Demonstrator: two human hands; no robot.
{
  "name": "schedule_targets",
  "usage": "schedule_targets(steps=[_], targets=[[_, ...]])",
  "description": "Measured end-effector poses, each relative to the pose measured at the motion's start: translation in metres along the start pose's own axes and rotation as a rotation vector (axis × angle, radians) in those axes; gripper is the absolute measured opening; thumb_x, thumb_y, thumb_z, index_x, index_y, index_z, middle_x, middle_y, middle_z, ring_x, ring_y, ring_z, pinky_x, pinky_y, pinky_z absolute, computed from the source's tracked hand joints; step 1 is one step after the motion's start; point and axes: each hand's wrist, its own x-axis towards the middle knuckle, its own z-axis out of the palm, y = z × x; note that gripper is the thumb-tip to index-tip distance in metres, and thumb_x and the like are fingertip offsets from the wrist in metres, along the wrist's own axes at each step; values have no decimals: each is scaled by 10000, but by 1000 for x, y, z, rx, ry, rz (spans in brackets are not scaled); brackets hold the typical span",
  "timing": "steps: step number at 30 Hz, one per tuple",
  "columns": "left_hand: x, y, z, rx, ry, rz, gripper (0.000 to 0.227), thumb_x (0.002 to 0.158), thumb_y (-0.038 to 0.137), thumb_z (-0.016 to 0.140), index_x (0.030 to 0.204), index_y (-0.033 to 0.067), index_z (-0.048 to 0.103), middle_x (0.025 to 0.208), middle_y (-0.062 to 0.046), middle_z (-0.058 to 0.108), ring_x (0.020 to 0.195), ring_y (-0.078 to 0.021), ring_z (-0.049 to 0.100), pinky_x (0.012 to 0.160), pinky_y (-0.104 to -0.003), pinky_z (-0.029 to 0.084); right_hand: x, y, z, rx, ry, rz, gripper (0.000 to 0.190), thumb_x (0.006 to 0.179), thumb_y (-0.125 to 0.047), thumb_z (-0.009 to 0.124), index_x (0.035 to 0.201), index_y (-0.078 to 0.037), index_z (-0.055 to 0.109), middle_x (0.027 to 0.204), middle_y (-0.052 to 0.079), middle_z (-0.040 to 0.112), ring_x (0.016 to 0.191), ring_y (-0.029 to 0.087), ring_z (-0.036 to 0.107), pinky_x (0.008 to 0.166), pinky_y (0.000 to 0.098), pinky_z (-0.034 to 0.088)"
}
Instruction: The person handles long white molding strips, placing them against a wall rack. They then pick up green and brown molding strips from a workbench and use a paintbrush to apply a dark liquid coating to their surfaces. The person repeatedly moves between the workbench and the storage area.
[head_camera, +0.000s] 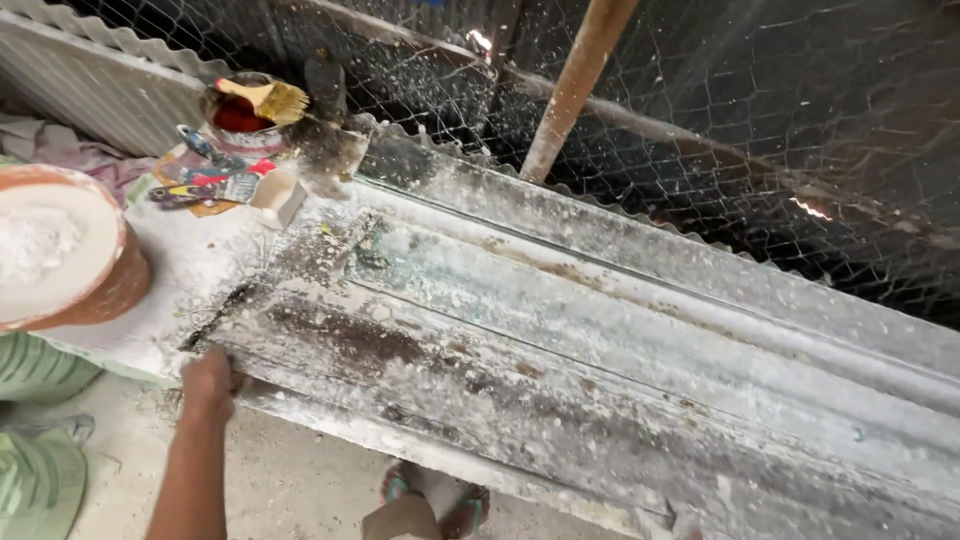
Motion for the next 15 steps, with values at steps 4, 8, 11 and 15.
schedule_targets(steps=[4,8,11,15], targets=[[-133,-45,61,138,-62,134,865,987,228,584,1594,-18,18,1245,-249,520,866,-295,611,734,-457,573,42,20,-26,135,74,42,359,954,-106,595,1253,91,579,1219,230,589,1134,364,613,1023,680,513],[-187,-134,111,-46,-230,-68,929,957,294,622,1618,-15,47,1254,-288,584,942,-310,631,764,-426,574,24,13,-9,332,240,133,349,970,-105,598,1261,87,571,1263,235,576,1180,375,592,1062,670,487],[-261,-127,134,-75,-326,-200,933,961,370,598,1613,4,40,1348,-276,536,1031,-325,665,835,-407,568,-12,-83,114,682,503,352,292,1009,-125,617,1240,48,571,1347,233,560,1274,387,547,1152,584,422],[-299,-153,177,-132,-466,-393,994,979,417,568,1609,46,-105,1480,-318,395,1191,-394,645,991,-429,585,23,-96,88,770,542,390,296,999,-73,475,1255,68,522,1425,266,529,1362,430,497,1174,629,364]])
